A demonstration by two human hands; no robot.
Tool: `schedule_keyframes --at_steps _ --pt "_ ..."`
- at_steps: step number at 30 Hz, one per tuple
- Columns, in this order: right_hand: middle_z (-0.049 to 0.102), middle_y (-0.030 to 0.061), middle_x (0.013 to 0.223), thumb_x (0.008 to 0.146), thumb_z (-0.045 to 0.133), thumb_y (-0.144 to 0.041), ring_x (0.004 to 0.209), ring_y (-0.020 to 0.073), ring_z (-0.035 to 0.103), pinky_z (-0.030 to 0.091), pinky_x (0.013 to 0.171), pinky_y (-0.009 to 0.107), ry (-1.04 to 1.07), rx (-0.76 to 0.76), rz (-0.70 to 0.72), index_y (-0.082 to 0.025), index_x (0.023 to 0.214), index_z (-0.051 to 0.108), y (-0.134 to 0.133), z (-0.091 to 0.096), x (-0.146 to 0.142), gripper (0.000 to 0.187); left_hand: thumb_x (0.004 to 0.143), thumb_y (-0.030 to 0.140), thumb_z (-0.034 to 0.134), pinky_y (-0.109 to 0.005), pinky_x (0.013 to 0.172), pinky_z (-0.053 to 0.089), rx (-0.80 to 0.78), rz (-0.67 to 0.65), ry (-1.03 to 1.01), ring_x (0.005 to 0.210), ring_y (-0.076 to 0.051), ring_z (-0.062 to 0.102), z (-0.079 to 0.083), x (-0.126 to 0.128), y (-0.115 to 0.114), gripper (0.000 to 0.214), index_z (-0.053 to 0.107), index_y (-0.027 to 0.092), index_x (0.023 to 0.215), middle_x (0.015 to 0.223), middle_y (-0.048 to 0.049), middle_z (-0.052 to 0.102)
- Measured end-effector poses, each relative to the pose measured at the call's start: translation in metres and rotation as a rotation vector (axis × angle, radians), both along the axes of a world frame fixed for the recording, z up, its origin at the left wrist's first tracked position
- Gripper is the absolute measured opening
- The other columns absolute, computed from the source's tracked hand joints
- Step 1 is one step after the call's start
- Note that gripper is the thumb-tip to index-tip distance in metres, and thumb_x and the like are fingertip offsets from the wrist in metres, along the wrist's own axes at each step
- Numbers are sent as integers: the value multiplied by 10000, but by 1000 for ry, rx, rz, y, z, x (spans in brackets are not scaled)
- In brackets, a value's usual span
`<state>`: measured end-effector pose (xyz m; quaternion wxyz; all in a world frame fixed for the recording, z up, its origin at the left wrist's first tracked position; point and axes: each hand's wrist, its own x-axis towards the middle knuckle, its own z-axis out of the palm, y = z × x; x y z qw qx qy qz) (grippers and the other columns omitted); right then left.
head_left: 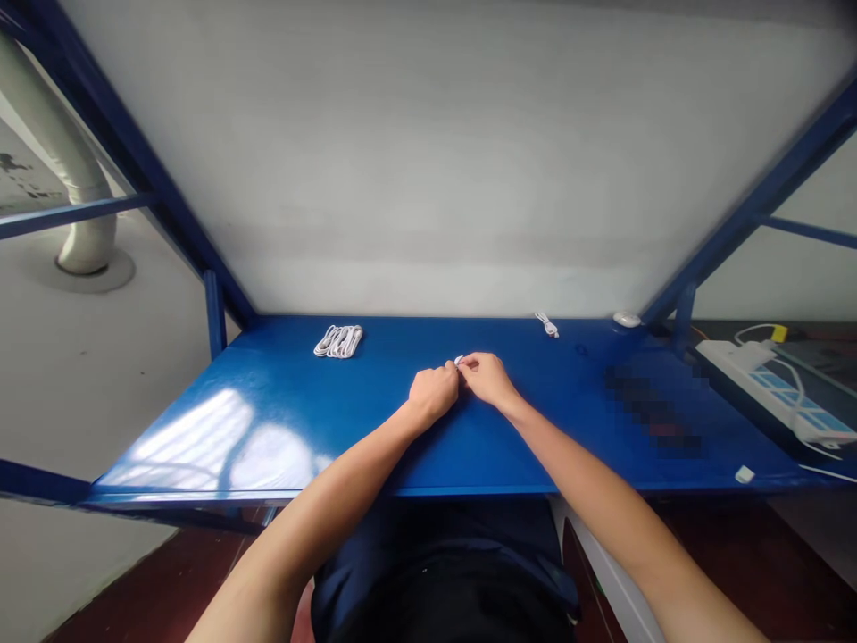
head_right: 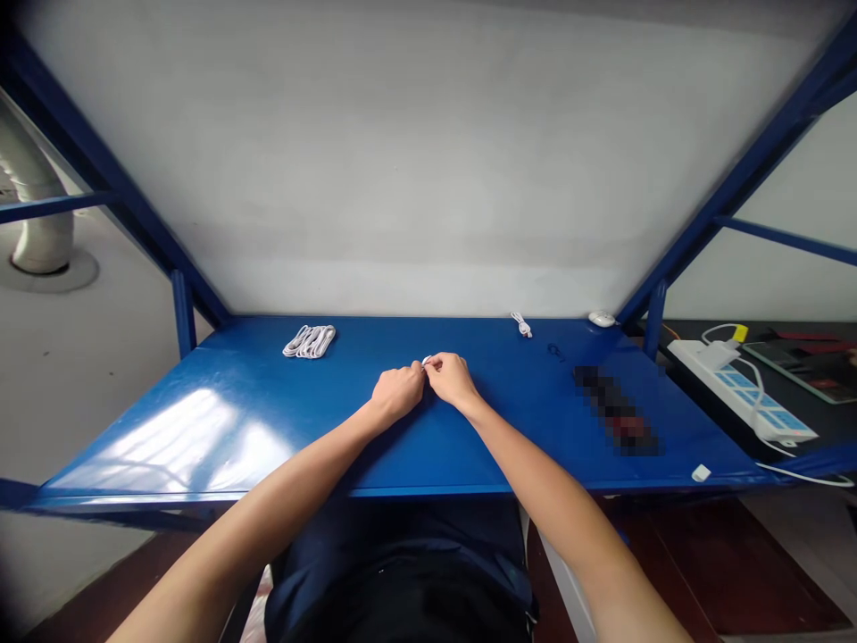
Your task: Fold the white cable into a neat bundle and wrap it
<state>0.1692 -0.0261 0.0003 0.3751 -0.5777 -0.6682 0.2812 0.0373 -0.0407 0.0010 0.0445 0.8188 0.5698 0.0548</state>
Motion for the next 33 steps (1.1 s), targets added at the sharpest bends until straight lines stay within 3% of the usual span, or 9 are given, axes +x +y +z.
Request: schedule_keyframes --at_steps 9,14,16,19,24,30,33 --pt "605 69 861 845 422 -111 812 186 576 459 752 310 -265 330 193 -184 837 577 -2 0 2 172 925 310 288 -314 619 421 -95 44 -227 765 -262 649 1 -4 6 353 597 139 922 879 -162 672" --pt "553 61 872 873 394 -99 807 176 529 433 759 301 -317 427 358 -191 866 550 -1 5 10 182 887 333 364 -249 509 309 -197 -102 -545 533 -131 480 2 -14 16 357 550 148 646 581 -29 542" --pt "549 57 872 872 397 -93 799 172 518 430 750 296 -311 456 407 -194 873 550 0 7 14 184 863 367 418 -233 462 259 -312 -153 -703 466 -89 371 4 -18 18 351 492 159 590 507 26 427" --pt "548 49 863 879 404 -102 783 165 517 431 735 282 -281 475 462 -201 876 561 1 11 18 186 831 386 476 -217 399 180 -587 -116 -944 404 -59 251 8 -20 17 297 469 169 629 480 69 312" --pt "553 40 854 908 383 -128 770 154 536 446 736 277 -246 470 503 -219 931 598 4 15 26 234 898 338 309 -183 353 114 -968 -10 -1298 350 -53 174 16 -16 12 298 513 165 766 488 82 249" --pt "578 59 935 907 406 -141 891 182 546 459 826 336 -257 517 527 -236 986 633 5 15 30 259 918 392 398 -166 336 98 -968 62 -1437 333 -37 190 11 -10 11 277 436 185 737 496 89 276" --pt "578 70 981 900 441 -178 919 181 569 481 832 339 -110 486 460 -217 954 622 -1 16 25 194 911 399 435 -160 332 105 -877 31 -1467 337 -31 196 11 -8 10 292 394 194 706 499 94 272"
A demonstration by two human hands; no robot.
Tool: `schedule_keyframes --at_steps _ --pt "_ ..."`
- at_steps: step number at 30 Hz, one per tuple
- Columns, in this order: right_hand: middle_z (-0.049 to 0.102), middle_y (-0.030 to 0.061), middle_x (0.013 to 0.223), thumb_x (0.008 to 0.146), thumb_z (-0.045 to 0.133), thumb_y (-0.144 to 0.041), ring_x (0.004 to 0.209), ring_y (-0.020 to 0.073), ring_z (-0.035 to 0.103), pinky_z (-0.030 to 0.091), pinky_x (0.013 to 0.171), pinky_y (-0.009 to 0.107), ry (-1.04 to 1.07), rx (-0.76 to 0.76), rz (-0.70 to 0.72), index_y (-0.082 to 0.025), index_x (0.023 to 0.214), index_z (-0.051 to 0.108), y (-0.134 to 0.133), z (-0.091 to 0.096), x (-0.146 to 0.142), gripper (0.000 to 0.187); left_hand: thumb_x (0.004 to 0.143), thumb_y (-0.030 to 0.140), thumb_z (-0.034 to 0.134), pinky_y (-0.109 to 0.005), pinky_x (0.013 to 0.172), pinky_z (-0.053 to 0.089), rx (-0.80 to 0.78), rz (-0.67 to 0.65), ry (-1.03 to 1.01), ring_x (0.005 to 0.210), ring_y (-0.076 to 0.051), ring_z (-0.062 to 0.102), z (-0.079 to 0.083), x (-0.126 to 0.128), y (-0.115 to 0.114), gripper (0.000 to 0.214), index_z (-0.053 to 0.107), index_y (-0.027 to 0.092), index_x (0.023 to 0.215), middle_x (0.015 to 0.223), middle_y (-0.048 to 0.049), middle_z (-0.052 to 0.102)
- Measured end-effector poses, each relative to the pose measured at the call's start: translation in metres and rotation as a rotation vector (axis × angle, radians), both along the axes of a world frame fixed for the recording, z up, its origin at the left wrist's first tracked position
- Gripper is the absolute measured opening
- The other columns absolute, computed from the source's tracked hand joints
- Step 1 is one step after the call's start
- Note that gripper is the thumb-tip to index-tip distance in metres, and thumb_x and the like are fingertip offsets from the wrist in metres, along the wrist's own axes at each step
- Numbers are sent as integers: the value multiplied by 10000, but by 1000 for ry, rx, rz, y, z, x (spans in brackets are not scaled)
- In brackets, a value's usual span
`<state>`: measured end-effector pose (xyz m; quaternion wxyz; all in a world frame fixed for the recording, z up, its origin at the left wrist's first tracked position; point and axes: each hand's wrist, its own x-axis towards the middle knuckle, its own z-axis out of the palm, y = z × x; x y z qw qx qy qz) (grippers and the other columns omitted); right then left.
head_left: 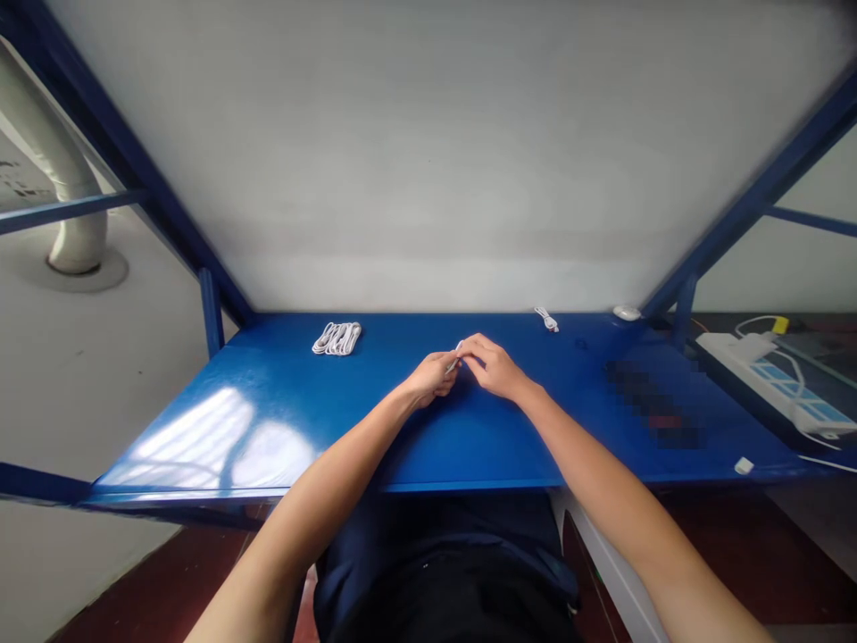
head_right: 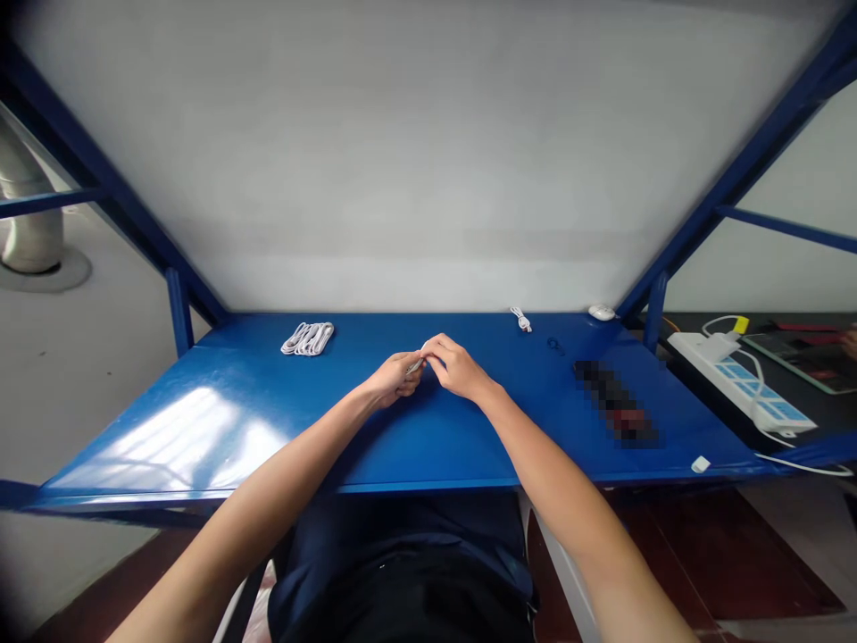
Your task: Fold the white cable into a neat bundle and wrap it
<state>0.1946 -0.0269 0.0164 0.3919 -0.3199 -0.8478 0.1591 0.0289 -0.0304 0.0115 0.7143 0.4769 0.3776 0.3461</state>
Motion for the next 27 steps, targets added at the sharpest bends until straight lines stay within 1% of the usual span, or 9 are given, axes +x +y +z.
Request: schedule_keyframes --at_steps 4,7,9,12,15,17,20,24,27 --pt "580 71 966 844 550 -281 848 175 610 534 724 311 254 -175 -146 -194 876 601 -6 -2 -10 105 898 443 461 -143 328 135 122 74 58 341 -26 222 1 3 0 328 373 199 699 493 97 291" --pt "614 66 909 773 623 -303 761 169 624 537 699 315 257 -293 -251 -184 817 603 -5 -5 -14 128 901 441 459 -137 327 172 182 115 102 343 -27 257 -1 4 0 314 393 194 719 495 95 322" --pt "646 57 841 764 618 -290 734 172 632 528 716 321 229 -368 -262 -180 775 605 -3 -6 -14 112 910 422 446 -139 327 206 200 119 110 347 -30 296 -3 5 1 297 411 187 732 509 85 357" --pt "665 35 736 774 593 -280 705 176 643 514 733 326 227 -454 -205 -181 744 598 -2 -5 -13 104 914 377 434 -155 337 279 189 73 94 390 -51 411 -4 3 1 266 459 167 754 578 39 463" --pt "660 26 750 768 595 -276 710 172 639 503 738 321 222 -423 -196 -187 743 598 -3 -3 -12 93 903 338 430 -175 358 328 72 0 6 433 -80 472 -2 0 2 211 489 158 811 621 11 514" --pt "651 26 797 769 593 -270 733 167 627 495 741 315 194 -357 -199 -193 748 605 -4 -1 -11 81 898 329 424 -175 360 318 -41 -47 -65 410 -77 434 1 -3 2 187 485 165 833 588 25 489" --pt "634 29 825 794 571 -257 763 165 604 482 727 298 131 -264 -183 -201 764 622 -7 4 -10 82 900 331 401 -157 342 243 -168 -90 -119 369 -56 337 5 -6 3 206 472 170 793 541 44 433" --pt "627 31 831 847 517 -238 765 162 582 459 697 278 35 -192 -133 -212 805 637 -10 9 -6 130 905 324 375 -146 323 158 -250 -137 -144 353 -43 286 8 -8 5 230 462 168 761 535 37 428" --pt "626 32 845 879 479 -231 756 158 572 447 692 271 -14 -155 -105 -219 846 638 -10 9 -3 163 912 318 322 -145 318 150 -277 -137 -168 351 -46 292 10 -9 5 245 468 164 790 554 21 454"
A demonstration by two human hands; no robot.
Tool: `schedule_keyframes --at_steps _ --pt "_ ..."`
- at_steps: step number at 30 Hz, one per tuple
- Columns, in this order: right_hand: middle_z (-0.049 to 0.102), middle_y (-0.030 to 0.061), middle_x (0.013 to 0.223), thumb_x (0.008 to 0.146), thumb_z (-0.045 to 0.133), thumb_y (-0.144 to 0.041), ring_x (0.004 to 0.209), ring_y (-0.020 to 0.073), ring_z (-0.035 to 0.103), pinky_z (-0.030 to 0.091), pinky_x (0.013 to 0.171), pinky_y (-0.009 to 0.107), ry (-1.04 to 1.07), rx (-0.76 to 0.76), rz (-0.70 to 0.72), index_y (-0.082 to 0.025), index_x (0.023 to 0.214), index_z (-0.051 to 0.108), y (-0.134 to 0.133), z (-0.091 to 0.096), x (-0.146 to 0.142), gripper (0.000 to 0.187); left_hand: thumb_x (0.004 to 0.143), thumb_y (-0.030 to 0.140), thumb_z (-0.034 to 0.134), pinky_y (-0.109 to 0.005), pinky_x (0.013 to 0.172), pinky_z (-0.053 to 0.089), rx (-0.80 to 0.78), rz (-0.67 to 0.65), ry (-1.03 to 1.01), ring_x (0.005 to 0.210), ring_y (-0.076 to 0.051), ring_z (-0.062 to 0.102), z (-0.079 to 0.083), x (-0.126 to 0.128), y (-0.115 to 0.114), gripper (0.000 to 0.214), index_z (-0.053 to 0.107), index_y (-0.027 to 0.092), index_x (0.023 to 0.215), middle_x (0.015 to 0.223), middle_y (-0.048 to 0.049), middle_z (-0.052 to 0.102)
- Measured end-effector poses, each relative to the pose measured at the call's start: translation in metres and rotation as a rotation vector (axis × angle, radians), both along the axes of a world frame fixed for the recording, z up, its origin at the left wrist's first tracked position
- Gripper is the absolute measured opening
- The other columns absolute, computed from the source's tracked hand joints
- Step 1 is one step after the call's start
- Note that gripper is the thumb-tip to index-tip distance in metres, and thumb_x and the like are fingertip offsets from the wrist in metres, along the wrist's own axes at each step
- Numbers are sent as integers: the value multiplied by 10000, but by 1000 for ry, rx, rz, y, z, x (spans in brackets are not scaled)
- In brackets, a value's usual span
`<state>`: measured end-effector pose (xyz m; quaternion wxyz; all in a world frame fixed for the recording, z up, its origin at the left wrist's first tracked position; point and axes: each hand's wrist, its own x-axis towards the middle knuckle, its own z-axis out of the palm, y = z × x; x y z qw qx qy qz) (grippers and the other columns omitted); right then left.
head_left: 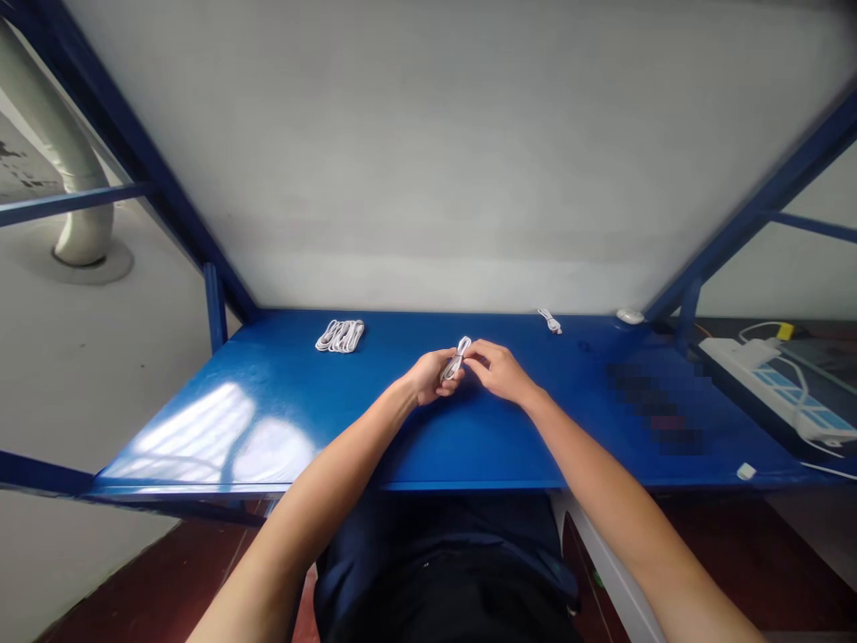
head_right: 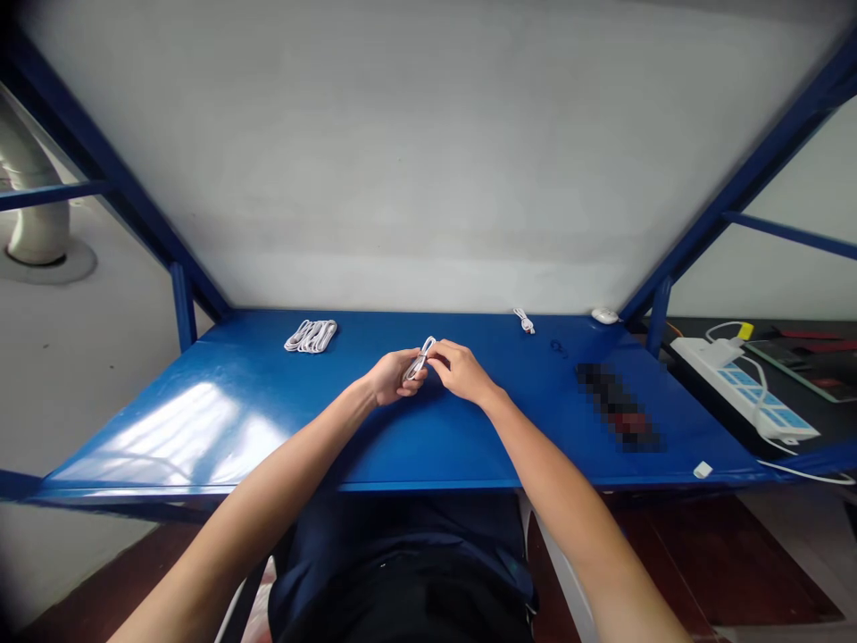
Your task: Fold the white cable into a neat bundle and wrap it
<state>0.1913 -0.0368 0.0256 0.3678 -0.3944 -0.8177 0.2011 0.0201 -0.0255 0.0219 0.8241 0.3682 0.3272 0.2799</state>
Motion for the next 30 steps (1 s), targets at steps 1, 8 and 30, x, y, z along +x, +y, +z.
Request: schedule_keyframes --at_steps 1,8,30 --pt "625 32 845 884 474 -231 755 158 571 446 700 273 -11 10 0 -221 856 639 0 0 1 167 909 310 316 -144 318 155 -3 12 2 352 -47 297 1 0 0 240 471 163 800 561 17 462" --pt "618 26 824 892 476 -222 723 153 561 435 706 271 -70 62 18 -223 869 645 2 -1 3 170 877 291 396 -144 314 142 60 27 96 343 -39 276 1 1 -2 169 470 165 792 542 36 439" --pt "619 28 702 743 697 -349 603 101 586 534 577 237 519 -833 -17 -135 723 639 8 -8 1 222 904 458 432 -142 359 200 492 131 329 404 -42 331 -4 4 -7 260 428 200 880 597 64 423"
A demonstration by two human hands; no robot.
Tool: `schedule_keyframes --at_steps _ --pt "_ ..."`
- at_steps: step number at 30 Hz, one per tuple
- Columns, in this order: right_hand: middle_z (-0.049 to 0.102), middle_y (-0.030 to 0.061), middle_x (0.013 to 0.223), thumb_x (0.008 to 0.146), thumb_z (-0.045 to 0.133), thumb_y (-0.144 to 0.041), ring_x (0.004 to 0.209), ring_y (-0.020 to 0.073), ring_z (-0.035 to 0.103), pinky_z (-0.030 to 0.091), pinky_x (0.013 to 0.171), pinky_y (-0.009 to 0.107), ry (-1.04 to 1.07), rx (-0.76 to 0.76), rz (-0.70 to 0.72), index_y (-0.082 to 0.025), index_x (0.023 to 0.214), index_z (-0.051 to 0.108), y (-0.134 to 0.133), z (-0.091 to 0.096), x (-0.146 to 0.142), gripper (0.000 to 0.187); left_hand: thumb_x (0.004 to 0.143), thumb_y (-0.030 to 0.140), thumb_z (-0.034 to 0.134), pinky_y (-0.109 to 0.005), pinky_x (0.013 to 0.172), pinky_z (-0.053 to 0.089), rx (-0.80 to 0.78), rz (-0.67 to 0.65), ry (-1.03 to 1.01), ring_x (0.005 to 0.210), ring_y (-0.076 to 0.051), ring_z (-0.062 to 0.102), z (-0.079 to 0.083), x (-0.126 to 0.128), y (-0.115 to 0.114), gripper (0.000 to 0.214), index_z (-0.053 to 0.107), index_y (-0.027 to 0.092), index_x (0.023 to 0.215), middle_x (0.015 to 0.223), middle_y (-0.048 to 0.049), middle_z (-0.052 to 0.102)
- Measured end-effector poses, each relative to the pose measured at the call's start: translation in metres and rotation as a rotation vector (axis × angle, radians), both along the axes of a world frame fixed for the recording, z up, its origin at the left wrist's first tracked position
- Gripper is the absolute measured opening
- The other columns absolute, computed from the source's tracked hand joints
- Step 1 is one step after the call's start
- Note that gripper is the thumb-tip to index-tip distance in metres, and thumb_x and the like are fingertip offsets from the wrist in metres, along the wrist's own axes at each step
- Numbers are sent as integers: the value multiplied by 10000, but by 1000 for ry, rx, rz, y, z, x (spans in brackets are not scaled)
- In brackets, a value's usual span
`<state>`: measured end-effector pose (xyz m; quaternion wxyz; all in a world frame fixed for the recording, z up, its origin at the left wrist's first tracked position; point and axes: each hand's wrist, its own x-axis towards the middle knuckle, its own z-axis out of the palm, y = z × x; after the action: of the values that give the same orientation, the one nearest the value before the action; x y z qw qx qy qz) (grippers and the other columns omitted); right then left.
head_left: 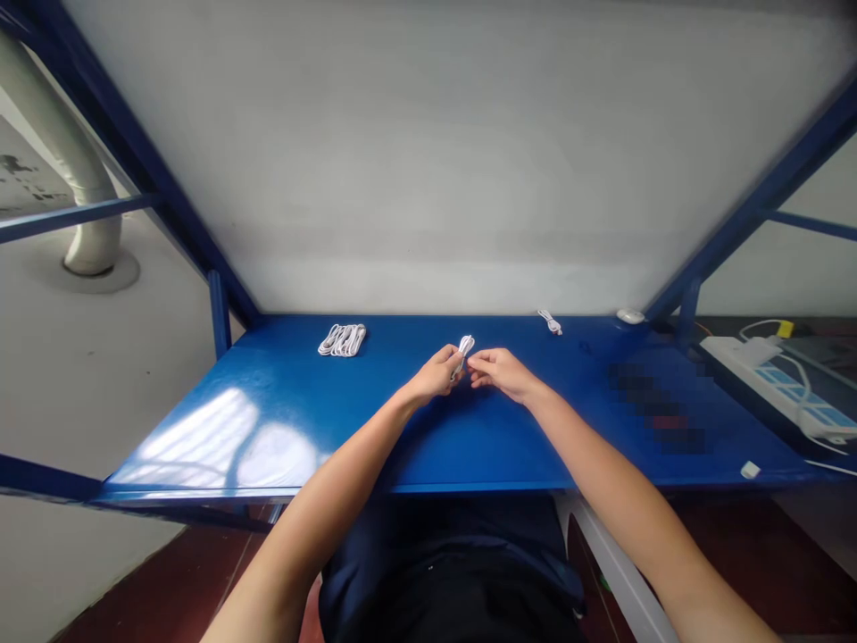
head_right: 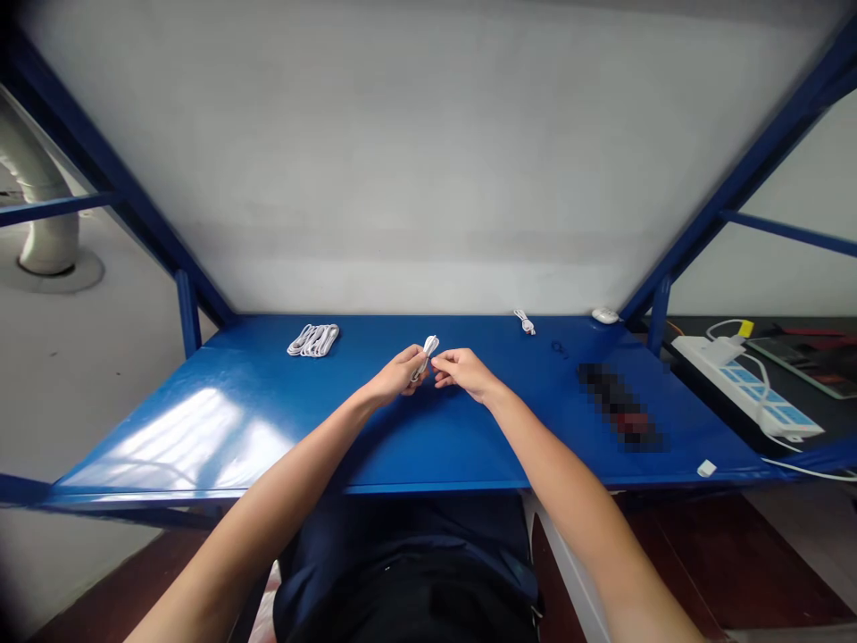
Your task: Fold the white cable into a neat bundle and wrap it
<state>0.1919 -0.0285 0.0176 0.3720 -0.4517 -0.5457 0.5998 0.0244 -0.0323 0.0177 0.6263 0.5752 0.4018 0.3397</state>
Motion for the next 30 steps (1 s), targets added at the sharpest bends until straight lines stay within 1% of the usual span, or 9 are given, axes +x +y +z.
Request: schedule_keyframes --at_steps 4,7,10,14,17,20,25,28,30 --pt "634 29 693 685 757 -311 625 104 597 541 607 237 156 -101 -11 -143 717 633 0 -3 -4 211 901 527 395 -156 424 284 224 7 96 454 -51 350 -7 0 1 334 443 198 925 604 72 431" --pt "611 0 672 688 741 -310 621 114 595 541 609 261 117 -14 -52 -171 734 612 0 -6 -7 195 906 531 365 -165 451 306 318 21 137 469 -51 355 -14 0 4 345 435 194 928 618 70 444" --pt "596 -6 688 758 650 -325 622 133 586 530 609 295 -86 219 -49 -193 726 589 0 -6 -7 148 912 518 352 -165 438 303 280 49 186 472 -54 378 -17 1 5 333 419 193 883 621 60 453" --pt "599 27 776 859 504 -265 711 158 569 476 693 311 -554 712 -1 -204 753 617 -4 -5 -3 166 914 489 363 -154 374 235 40 36 240 415 -44 346 -11 1 3 297 382 206 825 606 64 431" --pt "600 52 831 892 438 -203 772 166 554 436 727 296 -777 916 59 -206 834 634 -6 -6 -2 204 928 444 339 -150 349 174 -96 -4 217 374 -35 293 -5 0 1 250 369 216 831 597 75 403" --pt "606 51 814 887 451 -195 749 162 551 423 701 280 -815 930 48 -204 825 629 -5 -6 -2 189 922 439 354 -153 351 183 -58 1 235 379 -40 303 -2 -1 0 243 381 215 832 589 75 405" --pt "622 18 769 819 576 -306 645 142 559 444 627 275 -637 766 -35 -204 786 596 1 -2 9 109 876 501 428 -172 410 279 206 -6 304 434 -56 357 -6 -8 6 316 478 190 860 586 60 470" --pt "640 30 857 783 619 -359 691 149 592 474 635 281 -530 673 -109 -206 938 583 5 2 19 221 846 533 466 -187 446 300 330 -44 315 468 -66 386 -8 -14 11 370 541 173 879 601 49 507" --pt "643 43 947 785 611 -336 740 149 610 489 659 282 -470 641 -70 -213 1044 571 7 4 23 290 842 535 470 -193 449 295 360 -71 324 475 -70 389 -8 -16 12 386 569 164 887 610 42 515"
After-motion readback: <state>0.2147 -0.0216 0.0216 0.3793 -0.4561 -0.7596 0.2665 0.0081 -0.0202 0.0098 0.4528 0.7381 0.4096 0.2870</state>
